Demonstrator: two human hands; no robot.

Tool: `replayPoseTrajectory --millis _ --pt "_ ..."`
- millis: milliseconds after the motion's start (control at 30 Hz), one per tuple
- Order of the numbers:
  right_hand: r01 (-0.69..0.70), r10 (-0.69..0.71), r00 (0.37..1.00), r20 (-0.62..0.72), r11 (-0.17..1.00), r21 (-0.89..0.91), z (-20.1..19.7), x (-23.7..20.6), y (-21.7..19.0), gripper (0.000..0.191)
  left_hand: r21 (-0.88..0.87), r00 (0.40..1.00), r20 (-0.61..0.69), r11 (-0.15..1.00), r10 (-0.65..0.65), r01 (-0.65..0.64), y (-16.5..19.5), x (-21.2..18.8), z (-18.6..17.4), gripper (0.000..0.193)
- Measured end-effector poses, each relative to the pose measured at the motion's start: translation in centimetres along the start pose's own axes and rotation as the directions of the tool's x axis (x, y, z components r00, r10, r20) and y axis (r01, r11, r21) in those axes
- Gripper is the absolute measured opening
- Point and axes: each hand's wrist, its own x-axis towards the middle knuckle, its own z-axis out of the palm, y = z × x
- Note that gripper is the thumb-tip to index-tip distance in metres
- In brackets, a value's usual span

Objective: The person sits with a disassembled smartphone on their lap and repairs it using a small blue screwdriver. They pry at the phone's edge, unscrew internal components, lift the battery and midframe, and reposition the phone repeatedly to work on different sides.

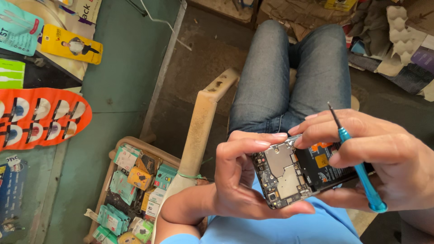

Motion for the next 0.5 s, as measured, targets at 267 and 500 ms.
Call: replayPoseTrajectory --millis 267,500 --pt "-0.147 0.155 0.985 -0.078 0.984 0.106 0.7 -0.8 -0.9 0.068 -0.135 0.993 -0.001 0.984 -0.119 0.118 0.2 -0.2 -0.1 0.097" --pt "-0.162 0.167 0.978 -0.128 0.986 0.048 1.3 -1.0 -1.6 0.081 -0.166 0.989 -0.029 0.976 -0.146 0.139 0.3 -0.5 0.2 0.096"
